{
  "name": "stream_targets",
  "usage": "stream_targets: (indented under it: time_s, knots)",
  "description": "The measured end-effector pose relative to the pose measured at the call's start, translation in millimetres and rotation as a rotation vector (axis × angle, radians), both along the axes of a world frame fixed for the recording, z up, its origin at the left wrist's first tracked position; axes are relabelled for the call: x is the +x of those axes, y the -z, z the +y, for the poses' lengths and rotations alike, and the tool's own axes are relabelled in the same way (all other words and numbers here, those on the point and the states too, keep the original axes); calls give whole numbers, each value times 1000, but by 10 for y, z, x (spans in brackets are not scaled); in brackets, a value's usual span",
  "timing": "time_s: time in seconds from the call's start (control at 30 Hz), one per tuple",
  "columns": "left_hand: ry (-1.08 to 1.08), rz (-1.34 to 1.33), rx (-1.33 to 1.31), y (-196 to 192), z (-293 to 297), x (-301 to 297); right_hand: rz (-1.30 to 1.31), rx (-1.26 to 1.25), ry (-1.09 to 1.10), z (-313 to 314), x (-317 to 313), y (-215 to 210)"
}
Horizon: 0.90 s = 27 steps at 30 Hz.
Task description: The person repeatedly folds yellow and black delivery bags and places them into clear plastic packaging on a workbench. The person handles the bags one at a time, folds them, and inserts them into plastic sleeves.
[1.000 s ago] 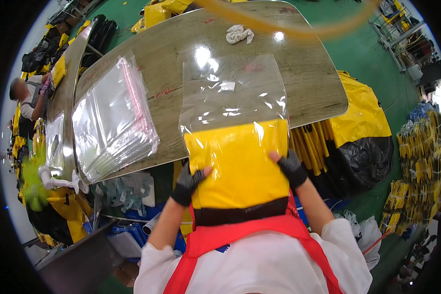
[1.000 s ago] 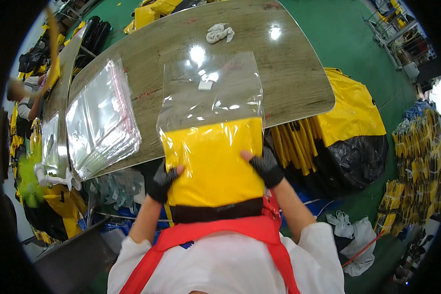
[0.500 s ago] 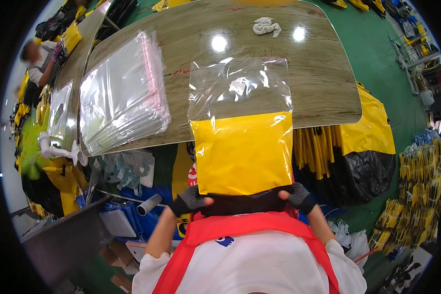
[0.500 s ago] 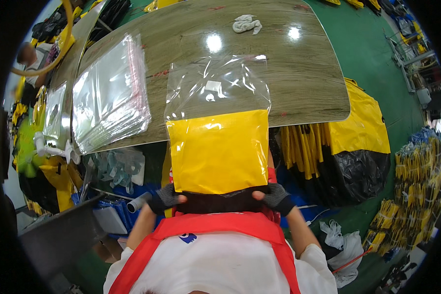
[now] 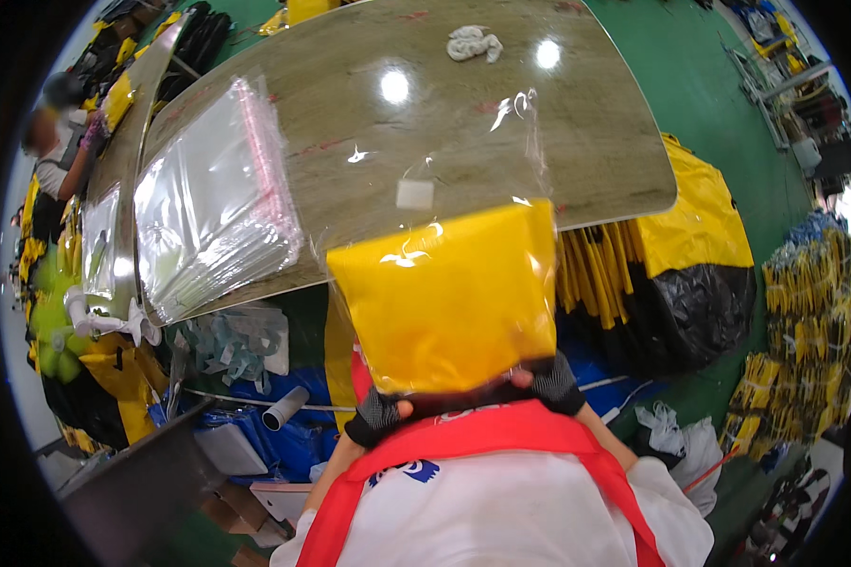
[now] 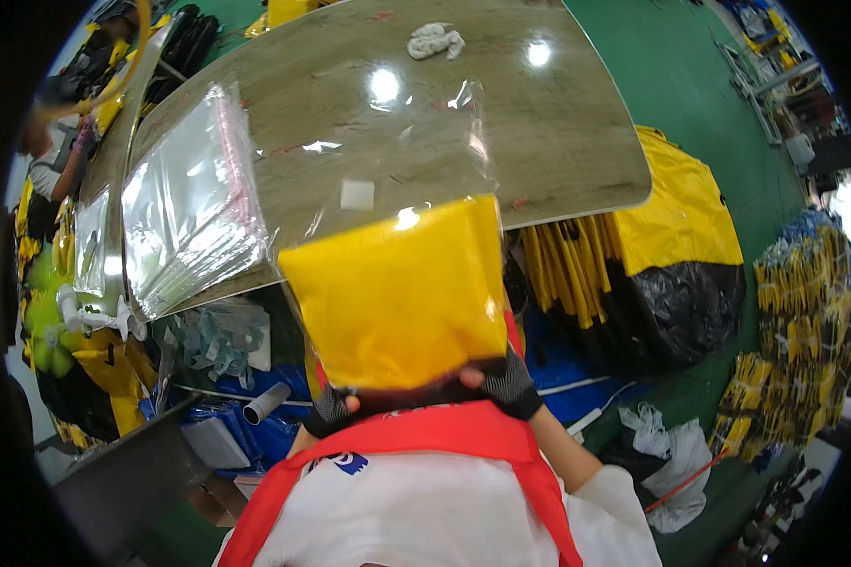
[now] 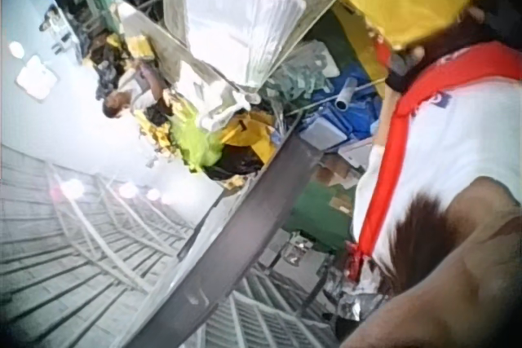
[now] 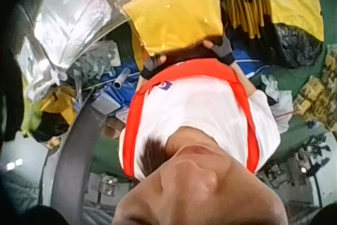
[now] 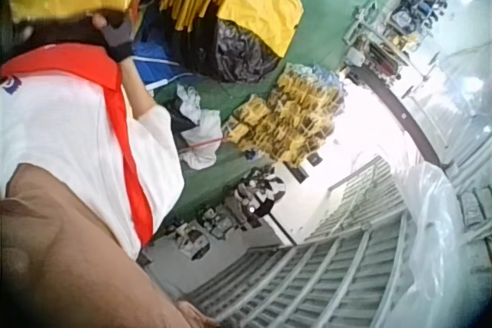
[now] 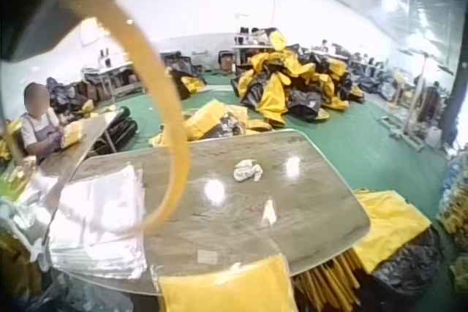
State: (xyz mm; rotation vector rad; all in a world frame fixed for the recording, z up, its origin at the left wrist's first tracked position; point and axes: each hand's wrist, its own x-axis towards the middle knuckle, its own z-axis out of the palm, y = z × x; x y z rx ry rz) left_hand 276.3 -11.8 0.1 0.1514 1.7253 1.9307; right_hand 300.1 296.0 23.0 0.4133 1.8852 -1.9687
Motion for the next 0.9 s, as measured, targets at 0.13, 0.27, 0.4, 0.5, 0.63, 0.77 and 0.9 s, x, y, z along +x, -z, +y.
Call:
stream_targets:
  time_s: [0.13,0.27,0.4,0.5,0.63,0.77,0.9]
  knots:
    - [-83,-71,-12,67,141,-401,108,21,230,-57,-306,-62]
    - [-168,242,-194,-117,560,-682,425,-223,403,-224,-497,40]
    - [-152,448,-285,110,896,-551,431,-312,468,-194,-1143,-379]
    - [161,754,-541,-730,614,-913,558,-109,140,409,-1300,-679]
    - [-70,1826,-856,-2129,700,-1872,665,231,-159,443,-1492,-1260]
    - [388,1602,-527,-2014,1204,-2218,762,206,90,295,-1612,-879]
    - [381,1794,-195,-1717,1964,-1817,981,16,282,390,-1771,-413]
